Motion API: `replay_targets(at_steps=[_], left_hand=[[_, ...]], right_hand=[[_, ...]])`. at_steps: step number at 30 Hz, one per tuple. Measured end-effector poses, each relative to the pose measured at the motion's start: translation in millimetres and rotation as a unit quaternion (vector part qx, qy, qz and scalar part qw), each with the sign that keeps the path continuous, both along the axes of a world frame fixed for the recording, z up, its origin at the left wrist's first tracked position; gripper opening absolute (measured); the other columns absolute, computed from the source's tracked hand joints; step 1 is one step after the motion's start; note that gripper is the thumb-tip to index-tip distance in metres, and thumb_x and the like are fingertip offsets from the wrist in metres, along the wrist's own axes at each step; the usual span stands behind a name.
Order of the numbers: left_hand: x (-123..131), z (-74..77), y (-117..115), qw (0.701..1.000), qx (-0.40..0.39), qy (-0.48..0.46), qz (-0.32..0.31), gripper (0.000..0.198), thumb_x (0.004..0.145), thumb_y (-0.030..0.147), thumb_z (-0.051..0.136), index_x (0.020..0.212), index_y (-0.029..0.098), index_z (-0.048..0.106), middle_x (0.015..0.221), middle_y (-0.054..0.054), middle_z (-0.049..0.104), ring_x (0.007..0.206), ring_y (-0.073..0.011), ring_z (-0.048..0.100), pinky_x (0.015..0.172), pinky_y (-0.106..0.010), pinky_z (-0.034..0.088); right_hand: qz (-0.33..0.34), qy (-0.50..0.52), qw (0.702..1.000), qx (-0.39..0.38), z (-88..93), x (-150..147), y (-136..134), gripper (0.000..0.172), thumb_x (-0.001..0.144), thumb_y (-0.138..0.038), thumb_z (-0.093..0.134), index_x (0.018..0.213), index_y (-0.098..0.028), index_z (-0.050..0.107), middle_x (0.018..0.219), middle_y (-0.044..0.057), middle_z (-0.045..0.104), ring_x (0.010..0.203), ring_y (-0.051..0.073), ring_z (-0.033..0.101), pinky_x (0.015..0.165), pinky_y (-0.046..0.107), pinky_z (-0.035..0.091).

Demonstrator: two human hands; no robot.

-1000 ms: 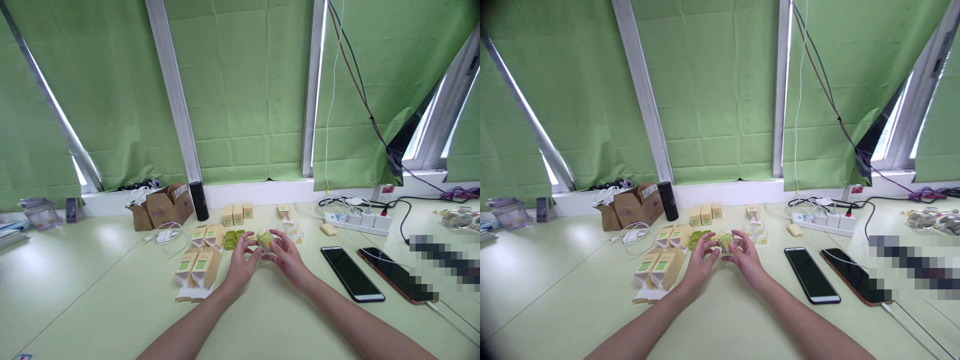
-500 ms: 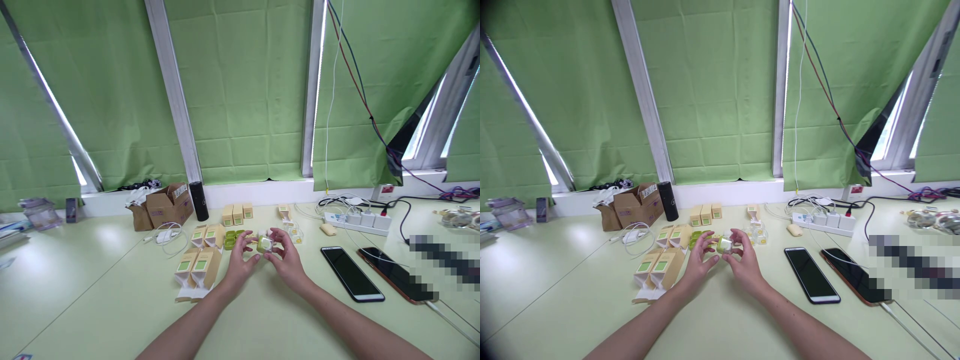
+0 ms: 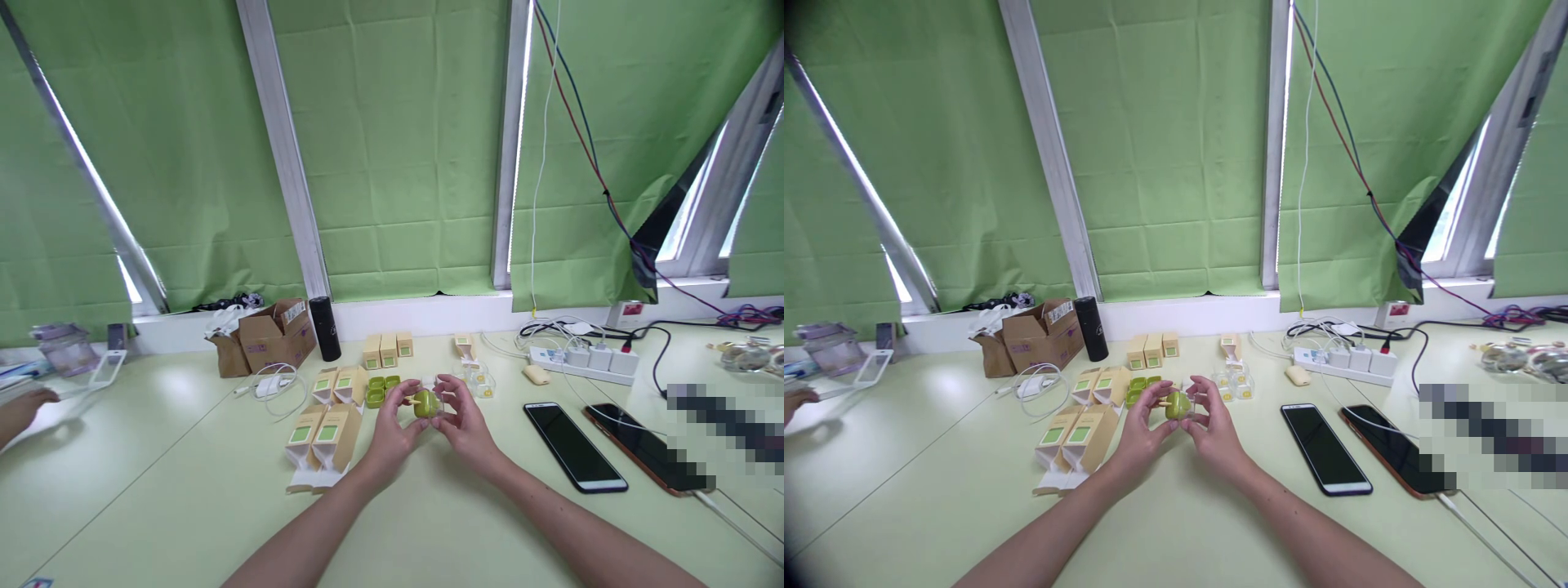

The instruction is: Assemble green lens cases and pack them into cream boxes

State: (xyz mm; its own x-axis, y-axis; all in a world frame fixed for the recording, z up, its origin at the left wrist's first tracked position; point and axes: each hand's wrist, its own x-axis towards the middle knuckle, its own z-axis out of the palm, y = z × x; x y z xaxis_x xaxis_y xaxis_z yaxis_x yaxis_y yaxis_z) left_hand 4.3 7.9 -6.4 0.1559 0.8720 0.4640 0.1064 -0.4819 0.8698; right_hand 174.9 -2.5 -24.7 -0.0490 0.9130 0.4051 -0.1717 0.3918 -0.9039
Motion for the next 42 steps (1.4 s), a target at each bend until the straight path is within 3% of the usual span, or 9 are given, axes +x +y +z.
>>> replay_targets(at_steps=[5, 9, 14, 22, 29, 31, 33, 36, 42], left_hand=[[-2.5, -1.1, 1.2, 0.998, 0.006, 0.044, 0.054, 0.053, 0.074, 0.013, 0.077, 0.124, 0.026, 0.065, 0.126, -0.009, 0.064, 0.120, -0.0276, 0.061, 0.103, -0.043, 0.044], [-4.4, -6.0, 7.5, 0.994, 0.001, 0.064, 0.083, 0.048, 0.072, 0.013, 0.078, 0.117, 0.024, 0.068, 0.121, -0.009, 0.066, 0.116, -0.0284, 0.061, 0.100, -0.044, 0.045], [-3.5, -10.9, 11.0, 0.994, -0.025, 0.082, 0.072, 0.050, 0.071, 0.010, 0.077, 0.118, 0.021, 0.066, 0.121, -0.010, 0.070, 0.113, -0.0276, 0.062, 0.100, -0.044, 0.045], [-2.7, -17.0, 9.4, 0.989, -0.051, 0.125, 0.053, 0.051, 0.070, 0.006, 0.076, 0.118, 0.020, 0.065, 0.119, -0.009, 0.071, 0.111, -0.0253, 0.064, 0.101, -0.041, 0.047], [-1.0, -21.3, 9.0, 0.991, -0.056, 0.115, 0.043, 0.049, 0.068, 0.009, 0.078, 0.114, 0.020, 0.067, 0.117, -0.009, 0.072, 0.111, -0.0270, 0.066, 0.102, -0.043, 0.048], [-0.3, -20.4, 7.9, 0.990, -0.062, 0.119, 0.040, 0.047, 0.069, 0.011, 0.078, 0.114, 0.020, 0.068, 0.116, -0.010, 0.073, 0.109, -0.0273, 0.066, 0.101, -0.043, 0.049], [0.2, -19.1, 6.8, 0.989, -0.067, 0.125, 0.040, 0.046, 0.069, 0.012, 0.078, 0.113, 0.020, 0.067, 0.117, -0.010, 0.073, 0.107, -0.0273, 0.067, 0.099, -0.043, 0.050], [0.4, -17.8, 5.8, 0.987, -0.063, 0.144, 0.045, 0.045, 0.070, 0.014, 0.078, 0.113, 0.021, 0.067, 0.116, -0.009, 0.072, 0.106, -0.0273, 0.067, 0.097, -0.043, 0.050], [-2.0, -19.1, 6.2, 0.982, -0.031, 0.176, 0.057, 0.051, 0.073, 0.020, 0.079, 0.121, 0.022, 0.064, 0.121, -0.010, 0.069, 0.114, -0.0299, 0.064, 0.103, -0.047, 0.047]], right_hand=[[-0.030, -0.064, 0.997, 0.012, -2.2, 4.4, 4.2, 0.062, 0.075, -0.016, 0.066, 0.133, -0.034, 0.051, 0.126, 0.005, 0.057, 0.124, 0.026, 0.055, 0.096, 0.044, 0.054], [-0.098, -0.082, 0.992, 0.014, -8.4, 11.5, 13.5, 0.056, 0.074, -0.017, 0.061, 0.128, -0.031, 0.054, 0.117, 0.006, 0.061, 0.115, 0.027, 0.058, 0.088, 0.044, 0.054], [-0.155, -0.103, 0.983, 0.009, -14.4, 19.0, 24.4, 0.051, 0.073, -0.019, 0.059, 0.123, -0.027, 0.057, 0.109, 0.007, 0.063, 0.105, 0.027, 0.061, 0.077, 0.039, 0.053], [-0.186, -0.233, 0.952, 0.069, -13.7, 25.4, 26.1, 0.029, 0.085, -0.025, 0.054, 0.113, -0.023, 0.063, 0.112, 0.008, 0.068, 0.101, 0.025, 0.063, 0.078, 0.037, 0.052], [-0.281, -0.388, 0.872, 0.098, -2.6, 44.0, 46.4, 0.028, 0.091, -0.023, 0.051, 0.115, -0.022, 0.066, 0.117, 0.009, 0.070, 0.113, 0.028, 0.060, 0.097, 0.042, 0.048], [-0.311, -0.459, 0.830, 0.061, 6.7, 52.2, 58.6, 0.033, 0.094, -0.022, 0.050, 0.123, -0.020, 0.065, 0.126, 0.010, 0.069, 0.117, 0.028, 0.058, 0.100, 0.042, 0.044], [-0.319, -0.555, 0.768, 0.008, 16.6, 59.9, 73.0, 0.038, 0.098, -0.025, 0.047, 0.133, -0.021, 0.062, 0.136, 0.012, 0.064, 0.123, 0.028, 0.055, 0.101, 0.040, 0.041], [-0.317, -0.589, 0.743, -0.025, 27.6, 67.8, 96.4, 0.043, 0.099, -0.030, 0.049, 0.140, -0.022, 0.059, 0.145, 0.013, 0.059, 0.132, 0.031, 0.048, 0.105, 0.044, 0.035], [-0.285, -0.643, 0.704, -0.094, 30.9, 68.9, 132.3, 0.053, 0.102, -0.051, 0.041, 0.136, -0.018, 0.066, 0.140, 0.020, 0.060, 0.135, 0.037, 0.043, 0.108, 0.049, 0.026]])
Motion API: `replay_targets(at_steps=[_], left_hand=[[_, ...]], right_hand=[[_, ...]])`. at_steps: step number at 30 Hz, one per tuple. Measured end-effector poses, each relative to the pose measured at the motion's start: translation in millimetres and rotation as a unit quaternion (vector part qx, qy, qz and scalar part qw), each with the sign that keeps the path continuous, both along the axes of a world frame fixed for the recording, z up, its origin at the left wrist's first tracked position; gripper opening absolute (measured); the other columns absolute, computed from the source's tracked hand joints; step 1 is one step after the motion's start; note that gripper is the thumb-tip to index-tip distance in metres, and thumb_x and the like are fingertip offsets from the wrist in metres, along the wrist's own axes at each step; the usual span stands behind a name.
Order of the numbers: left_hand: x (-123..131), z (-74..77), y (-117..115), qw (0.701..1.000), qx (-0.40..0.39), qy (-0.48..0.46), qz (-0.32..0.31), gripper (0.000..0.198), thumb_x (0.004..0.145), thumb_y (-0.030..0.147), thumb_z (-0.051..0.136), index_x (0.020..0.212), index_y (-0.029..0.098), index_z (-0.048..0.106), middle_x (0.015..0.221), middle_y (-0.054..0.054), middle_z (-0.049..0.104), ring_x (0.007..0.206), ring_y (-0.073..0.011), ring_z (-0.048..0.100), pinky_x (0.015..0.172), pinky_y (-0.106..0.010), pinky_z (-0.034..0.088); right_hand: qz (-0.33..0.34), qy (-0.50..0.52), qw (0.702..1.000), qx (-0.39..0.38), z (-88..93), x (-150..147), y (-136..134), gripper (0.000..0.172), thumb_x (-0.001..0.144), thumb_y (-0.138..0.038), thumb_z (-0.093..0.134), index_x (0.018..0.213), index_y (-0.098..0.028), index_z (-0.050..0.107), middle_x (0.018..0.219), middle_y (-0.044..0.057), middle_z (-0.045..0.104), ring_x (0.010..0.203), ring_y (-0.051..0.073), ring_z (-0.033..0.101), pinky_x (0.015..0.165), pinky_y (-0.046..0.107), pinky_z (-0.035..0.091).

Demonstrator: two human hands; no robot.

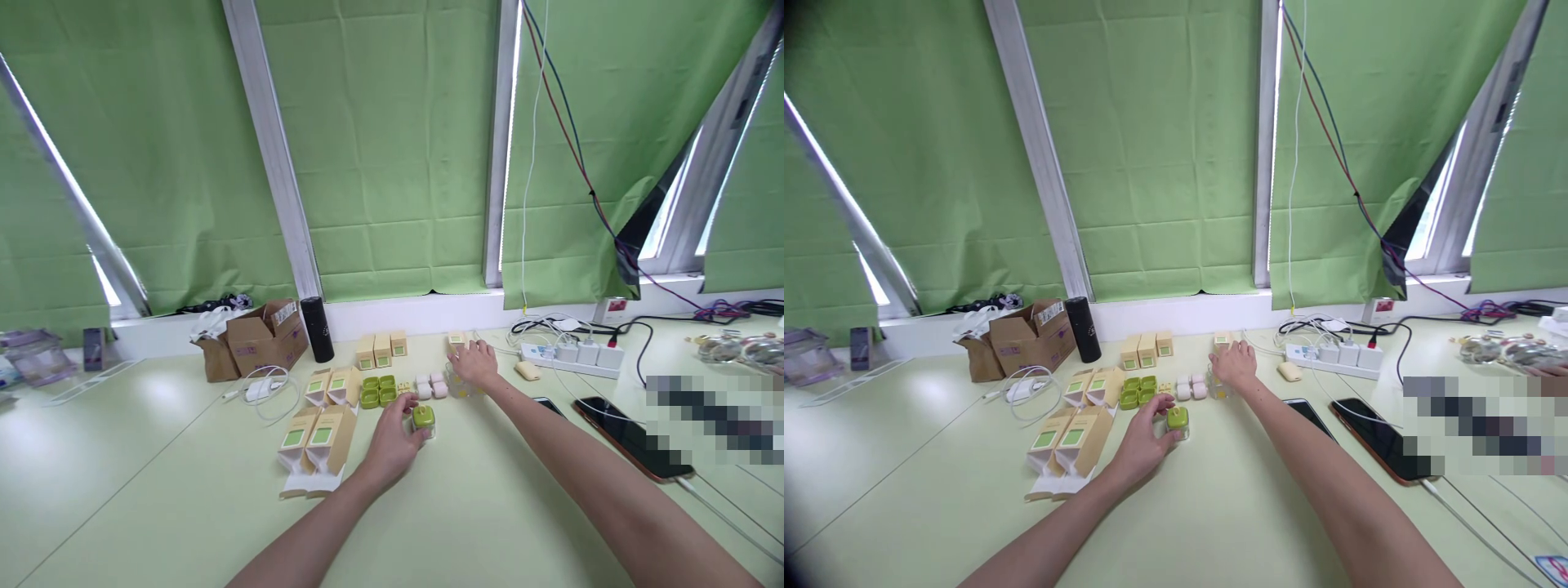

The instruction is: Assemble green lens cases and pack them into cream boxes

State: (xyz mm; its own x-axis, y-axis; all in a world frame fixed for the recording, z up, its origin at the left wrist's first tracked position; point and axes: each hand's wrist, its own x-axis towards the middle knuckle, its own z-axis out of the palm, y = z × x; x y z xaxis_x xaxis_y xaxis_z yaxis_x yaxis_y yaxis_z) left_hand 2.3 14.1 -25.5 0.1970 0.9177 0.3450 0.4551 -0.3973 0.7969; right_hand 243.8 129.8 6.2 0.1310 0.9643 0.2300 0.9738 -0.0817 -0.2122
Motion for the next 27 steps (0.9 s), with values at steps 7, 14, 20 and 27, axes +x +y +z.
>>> replay_targets(at_steps=[7, 14, 20, 27], left_hand=[[-5.1, 2.3, 4.3, 0.994, 0.076, -0.054, 0.050, 0.033, 0.094, 0.038, 0.061, 0.124, 0.022, 0.062, 0.129, -0.013, 0.064, 0.124, -0.0297, 0.059, 0.108, -0.050, 0.045], [-3.9, 4.8, 5.0, 0.990, 0.097, -0.076, 0.071, 0.028, 0.097, 0.037, 0.057, 0.120, 0.023, 0.063, 0.125, -0.013, 0.065, 0.123, -0.0292, 0.060, 0.106, -0.049, 0.046], [-4.9, 6.0, 5.9, 0.987, 0.112, -0.091, 0.076, 0.028, 0.098, 0.038, 0.056, 0.120, 0.023, 0.064, 0.124, -0.012, 0.066, 0.124, -0.0283, 0.059, 0.108, -0.047, 0.044], [-5.8, 14.7, 8.7, 0.984, 0.098, -0.135, 0.061, 0.033, 0.100, 0.045, 0.054, 0.124, 0.024, 0.064, 0.129, -0.011, 0.066, 0.129, -0.0260, 0.058, 0.112, -0.044, 0.043]], right_hand=[[-0.018, -0.008, 0.997, -0.072, -4.4, 2.1, 23.3, 0.068, 0.104, -0.058, 0.021, 0.135, -0.019, 0.067, 0.140, 0.020, 0.062, 0.139, 0.037, 0.041, 0.109, 0.051, 0.025], [-0.021, -0.006, 0.997, -0.080, -6.0, 5.6, 30.2, 0.065, 0.106, -0.051, 0.021, 0.149, -0.014, 0.053, 0.151, 0.020, 0.052, 0.142, 0.037, 0.040, 0.112, 0.051, 0.025], [-0.023, -0.013, 1.000, -0.014, 1.3, -5.7, 23.5, 0.070, 0.105, -0.049, 0.021, 0.164, -0.011, 0.022, 0.173, 0.015, 0.012, 0.154, 0.033, 0.020, 0.121, 0.050, 0.016], [0.039, 0.023, 0.991, 0.124, 21.6, -35.9, -25.2, 0.071, 0.106, -0.050, 0.020, 0.165, -0.012, 0.013, 0.174, 0.012, 0.007, 0.156, 0.031, 0.018, 0.122, 0.054, 0.022]])
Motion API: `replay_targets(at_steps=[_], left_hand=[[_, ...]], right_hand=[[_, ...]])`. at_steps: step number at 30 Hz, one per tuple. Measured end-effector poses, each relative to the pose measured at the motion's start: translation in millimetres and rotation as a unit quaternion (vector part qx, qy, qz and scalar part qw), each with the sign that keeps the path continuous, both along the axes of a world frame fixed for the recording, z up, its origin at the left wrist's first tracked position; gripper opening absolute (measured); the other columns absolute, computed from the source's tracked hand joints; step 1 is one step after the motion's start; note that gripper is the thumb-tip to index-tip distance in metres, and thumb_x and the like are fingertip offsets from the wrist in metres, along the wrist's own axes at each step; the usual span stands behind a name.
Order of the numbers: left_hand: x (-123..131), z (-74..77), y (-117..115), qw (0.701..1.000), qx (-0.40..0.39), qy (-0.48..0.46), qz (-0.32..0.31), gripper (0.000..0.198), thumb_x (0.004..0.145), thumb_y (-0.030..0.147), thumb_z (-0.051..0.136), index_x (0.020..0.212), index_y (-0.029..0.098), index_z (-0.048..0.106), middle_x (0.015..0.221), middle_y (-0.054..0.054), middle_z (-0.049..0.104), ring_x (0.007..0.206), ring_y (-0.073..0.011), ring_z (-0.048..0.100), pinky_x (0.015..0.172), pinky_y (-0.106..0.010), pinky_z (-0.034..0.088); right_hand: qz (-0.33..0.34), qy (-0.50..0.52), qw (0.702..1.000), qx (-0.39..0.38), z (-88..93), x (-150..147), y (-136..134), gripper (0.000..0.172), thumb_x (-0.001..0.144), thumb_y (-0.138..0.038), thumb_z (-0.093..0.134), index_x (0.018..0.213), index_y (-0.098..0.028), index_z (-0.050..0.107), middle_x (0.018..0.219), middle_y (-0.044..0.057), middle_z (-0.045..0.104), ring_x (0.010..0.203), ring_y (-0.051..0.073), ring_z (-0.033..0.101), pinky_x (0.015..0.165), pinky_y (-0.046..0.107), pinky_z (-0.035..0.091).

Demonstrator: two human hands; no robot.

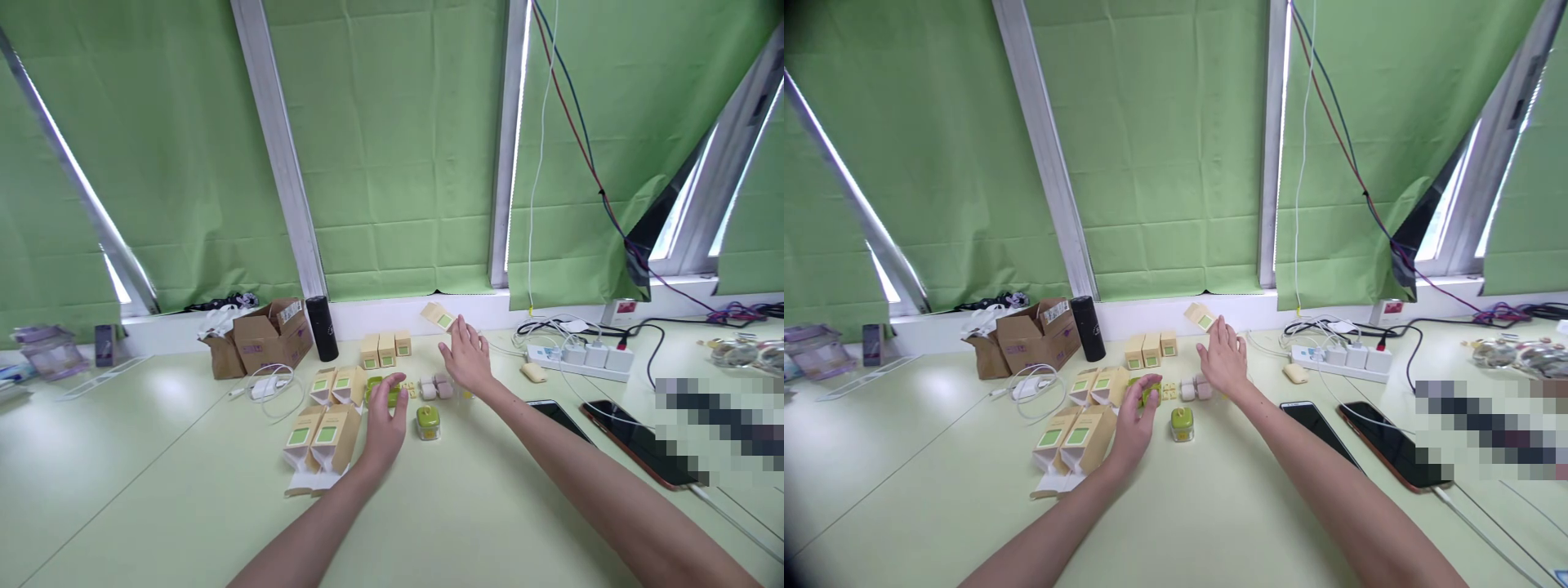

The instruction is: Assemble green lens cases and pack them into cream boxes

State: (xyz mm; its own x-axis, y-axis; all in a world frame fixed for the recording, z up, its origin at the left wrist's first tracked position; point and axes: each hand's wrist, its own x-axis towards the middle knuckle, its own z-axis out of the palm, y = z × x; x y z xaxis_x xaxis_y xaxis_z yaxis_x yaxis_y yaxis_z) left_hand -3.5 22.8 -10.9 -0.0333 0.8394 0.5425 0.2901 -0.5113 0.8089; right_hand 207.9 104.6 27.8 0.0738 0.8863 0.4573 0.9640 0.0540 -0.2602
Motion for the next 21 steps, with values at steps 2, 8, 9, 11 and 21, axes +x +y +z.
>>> replay_targets(at_steps=[2, 8, 9, 11, 21], left_hand=[[1.1, 4.1, 1.7, 0.999, -0.019, -0.019, -0.018, 0.038, 0.099, 0.049, 0.055, 0.126, 0.023, 0.064, 0.130, -0.012, 0.067, 0.130, -0.0265, 0.058, 0.113, -0.045, 0.043], [8.7, 22.8, 5.3, 0.984, -0.097, -0.104, -0.106, 0.062, 0.091, 0.063, 0.063, 0.135, 0.019, 0.060, 0.138, -0.016, 0.066, 0.134, -0.0295, 0.058, 0.113, -0.045, 0.044], [10.4, 27.1, 4.9, 0.980, -0.104, -0.117, -0.120, 0.063, 0.090, 0.064, 0.065, 0.134, 0.019, 0.061, 0.137, -0.016, 0.067, 0.135, -0.0302, 0.057, 0.113, -0.045, 0.045], [13.8, 35.4, 4.0, 0.973, -0.108, -0.140, -0.145, 0.062, 0.088, 0.064, 0.067, 0.132, 0.020, 0.062, 0.137, -0.014, 0.068, 0.135, -0.0303, 0.057, 0.115, -0.044, 0.043], [16.9, 43.6, 12.4, 0.936, -0.168, -0.254, -0.178, 0.072, 0.068, 0.055, 0.088, 0.124, 0.018, 0.063, 0.122, -0.014, 0.074, 0.115, -0.0283, 0.069, 0.099, -0.039, 0.052]], right_hand=[[0.034, 0.009, 0.998, 0.046, 0.9, -11.6, -24.2, 0.070, 0.106, -0.050, 0.022, 0.166, -0.014, 0.012, 0.174, 0.012, 0.010, 0.155, 0.032, 0.020, 0.122, 0.055, 0.023], [0.124, 0.031, 0.977, 0.173, -14.5, -42.0, -94.4, 0.072, 0.107, -0.048, 0.031, 0.167, -0.020, 0.003, 0.171, 0.014, 0.022, 0.151, 0.036, 0.031, 0.117, 0.058, 0.034], [0.134, 0.033, 0.974, 0.179, -16.9, -44.5, -103.2, 0.072, 0.107, -0.047, 0.032, 0.167, -0.021, 0.003, 0.171, 0.015, 0.023, 0.151, 0.036, 0.032, 0.116, 0.058, 0.035], [0.149, 0.026, 0.971, 0.184, -19.6, -46.4, -116.9, 0.072, 0.107, -0.044, 0.034, 0.167, -0.021, 0.002, 0.171, 0.015, 0.024, 0.151, 0.036, 0.032, 0.116, 0.059, 0.035], [0.265, 0.080, 0.921, 0.274, -19.6, -24.8, -120.5, 0.046, 0.104, -0.020, 0.038, 0.150, -0.022, 0.046, 0.149, 0.016, 0.057, 0.132, 0.030, 0.056, 0.105, 0.053, 0.044]])
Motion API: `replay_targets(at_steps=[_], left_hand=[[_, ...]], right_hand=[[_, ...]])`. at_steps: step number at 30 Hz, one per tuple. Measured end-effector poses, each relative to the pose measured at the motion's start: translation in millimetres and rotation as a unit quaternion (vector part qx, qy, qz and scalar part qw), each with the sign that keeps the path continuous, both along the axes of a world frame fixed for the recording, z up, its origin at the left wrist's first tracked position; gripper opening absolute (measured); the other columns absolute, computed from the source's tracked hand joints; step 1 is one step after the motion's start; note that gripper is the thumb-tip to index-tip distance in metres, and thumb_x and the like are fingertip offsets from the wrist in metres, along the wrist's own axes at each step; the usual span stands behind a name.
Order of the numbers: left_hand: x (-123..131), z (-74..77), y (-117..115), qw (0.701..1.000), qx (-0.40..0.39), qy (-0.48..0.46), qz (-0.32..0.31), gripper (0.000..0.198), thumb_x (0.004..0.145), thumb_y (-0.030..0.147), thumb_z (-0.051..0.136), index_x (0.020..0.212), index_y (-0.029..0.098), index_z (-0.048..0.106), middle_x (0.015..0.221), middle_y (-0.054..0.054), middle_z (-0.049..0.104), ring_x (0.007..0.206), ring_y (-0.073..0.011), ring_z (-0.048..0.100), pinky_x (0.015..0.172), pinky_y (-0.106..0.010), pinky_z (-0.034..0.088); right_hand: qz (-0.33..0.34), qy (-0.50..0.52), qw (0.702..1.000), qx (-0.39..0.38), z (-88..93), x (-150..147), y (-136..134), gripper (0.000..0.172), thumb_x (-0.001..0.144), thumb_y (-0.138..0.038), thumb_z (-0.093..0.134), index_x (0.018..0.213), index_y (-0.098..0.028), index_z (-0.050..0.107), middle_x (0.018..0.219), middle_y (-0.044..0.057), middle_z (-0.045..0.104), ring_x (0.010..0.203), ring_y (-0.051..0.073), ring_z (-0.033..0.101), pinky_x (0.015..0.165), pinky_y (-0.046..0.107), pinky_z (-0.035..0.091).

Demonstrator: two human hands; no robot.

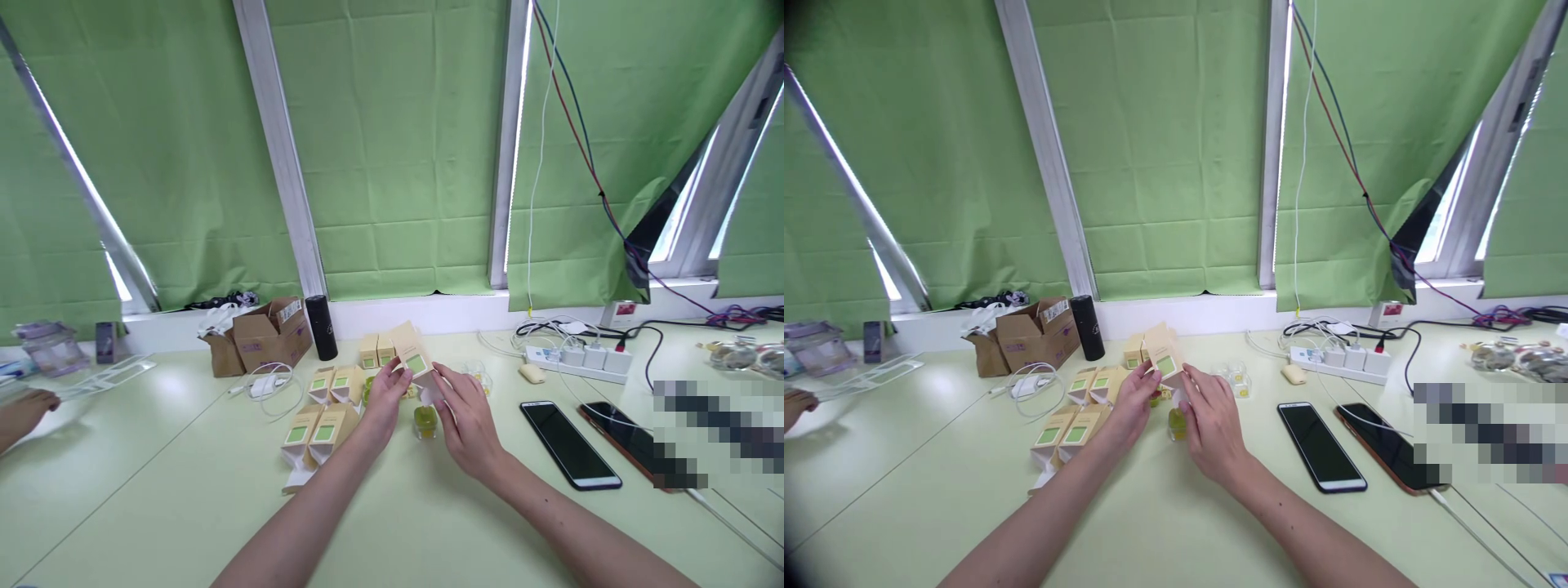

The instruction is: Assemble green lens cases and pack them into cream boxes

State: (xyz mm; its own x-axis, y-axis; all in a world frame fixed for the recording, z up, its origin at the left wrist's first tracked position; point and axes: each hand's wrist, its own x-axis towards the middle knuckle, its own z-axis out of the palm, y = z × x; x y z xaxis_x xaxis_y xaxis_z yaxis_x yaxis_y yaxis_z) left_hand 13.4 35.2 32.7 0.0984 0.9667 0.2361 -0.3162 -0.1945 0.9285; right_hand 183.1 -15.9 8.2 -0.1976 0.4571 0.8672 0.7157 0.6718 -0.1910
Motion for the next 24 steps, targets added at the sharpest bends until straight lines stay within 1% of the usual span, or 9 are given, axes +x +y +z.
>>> replay_targets(at_steps=[3, 5, 7, 9, 12, 15, 18, 20, 24], left_hand=[[-3.6, -3.5, 0.5, 1.000, 0.026, -0.006, -0.009, 0.070, 0.069, 0.050, 0.089, 0.125, 0.018, 0.063, 0.119, -0.013, 0.075, 0.112, -0.0265, 0.069, 0.097, -0.038, 0.052], [-6.3, -6.4, 0.3, 0.999, 0.045, 0.002, 0.000, 0.069, 0.070, 0.049, 0.088, 0.126, 0.018, 0.062, 0.121, -0.013, 0.073, 0.112, -0.0262, 0.068, 0.096, -0.037, 0.052], [-8.8, -10.0, 0.1, 0.998, 0.065, 0.018, 0.011, 0.070, 0.070, 0.047, 0.088, 0.128, 0.019, 0.061, 0.124, -0.013, 0.071, 0.113, -0.0265, 0.066, 0.094, -0.037, 0.052], [-10.7, -13.7, -0.7, 0.995, 0.091, 0.045, 0.024, 0.072, 0.070, 0.046, 0.087, 0.130, 0.019, 0.059, 0.124, -0.014, 0.069, 0.112, -0.0270, 0.065, 0.091, -0.036, 0.052], [-12.3, -17.7, -6.1, 0.979, 0.146, 0.120, 0.073, 0.067, 0.073, 0.042, 0.084, 0.131, 0.020, 0.058, 0.119, -0.012, 0.069, 0.110, -0.0272, 0.064, 0.092, -0.038, 0.051], [-13.3, -17.2, -17.2, 0.942, 0.226, 0.214, 0.127, 0.052, 0.083, 0.031, 0.075, 0.131, 0.025, 0.057, 0.127, -0.010, 0.066, 0.119, -0.0277, 0.060, 0.104, -0.042, 0.047], [-15.4, -14.5, -26.9, 0.876, 0.355, 0.286, 0.157, 0.041, 0.091, 0.020, 0.061, 0.131, 0.028, 0.056, 0.136, -0.010, 0.062, 0.132, -0.0287, 0.053, 0.113, -0.048, 0.041], [-17.7, -14.7, -28.8, 0.833, 0.414, 0.312, 0.193, 0.039, 0.093, 0.015, 0.055, 0.129, 0.029, 0.057, 0.140, -0.010, 0.060, 0.135, -0.0294, 0.050, 0.115, -0.052, 0.039], [-23.2, -23.0, -23.8, 0.768, 0.469, 0.352, 0.258, 0.034, 0.090, 0.010, 0.054, 0.117, 0.029, 0.063, 0.143, -0.012, 0.054, 0.136, -0.0311, 0.046, 0.111, -0.056, 0.041]], right_hand=[[0.031, 0.059, 0.998, 0.007, 0.7, 5.6, 2.9, 0.031, 0.102, -0.021, 0.044, 0.127, -0.025, 0.062, 0.136, 0.012, 0.065, 0.128, 0.029, 0.059, 0.103, 0.052, 0.047], [0.040, 0.096, 0.995, 0.008, 2.0, 8.1, 3.5, 0.022, 0.101, -0.023, 0.048, 0.116, -0.026, 0.064, 0.131, 0.011, 0.067, 0.127, 0.030, 0.059, 0.103, 0.053, 0.048], [0.039, 0.123, 0.992, 0.015, 3.1, 9.9, 4.1, 0.020, 0.100, -0.024, 0.050, 0.115, -0.025, 0.063, 0.127, 0.012, 0.067, 0.124, 0.031, 0.060, 0.102, 0.054, 0.049], [0.034, 0.136, 0.990, 0.025, 3.3, 11.4, 5.2, 0.022, 0.099, -0.024, 0.051, 0.120, -0.025, 0.060, 0.124, 0.013, 0.067, 0.120, 0.031, 0.060, 0.100, 0.054, 0.050], [0.026, 0.136, 0.990, 0.039, 1.6, 13.8, 8.3, 0.028, 0.098, -0.021, 0.052, 0.126, -0.024, 0.056, 0.121, 0.013, 0.067, 0.117, 0.031, 0.060, 0.098, 0.054, 0.051], [0.015, 0.123, 0.991, 0.052, -1.5, 16.9, 12.5, 0.031, 0.098, -0.019, 0.052, 0.128, -0.024, 0.055, 0.119, 0.013, 0.067, 0.114, 0.031, 0.059, 0.097, 0.054, 0.051], [0.006, 0.106, 0.993, 0.060, -4.3, 20.0, 16.7, 0.033, 0.097, -0.017, 0.051, 0.129, -0.024, 0.055, 0.119, 0.012, 0.067, 0.113, 0.031, 0.059, 0.096, 0.054, 0.051], [0.004, 0.093, 0.993, 0.065, -5.9, 21.7, 19.2, 0.034, 0.096, -0.017, 0.051, 0.129, -0.024, 0.055, 0.118, 0.012, 0.067, 0.112, 0.031, 0.059, 0.095, 0.053, 0.051], [-0.002, 0.072, 0.995, 0.073, -9.8, 23.9, 24.0, 0.035, 0.096, -0.017, 0.051, 0.130, -0.024, 0.055, 0.118, 0.012, 0.068, 0.111, 0.031, 0.060, 0.094, 0.052, 0.052]])
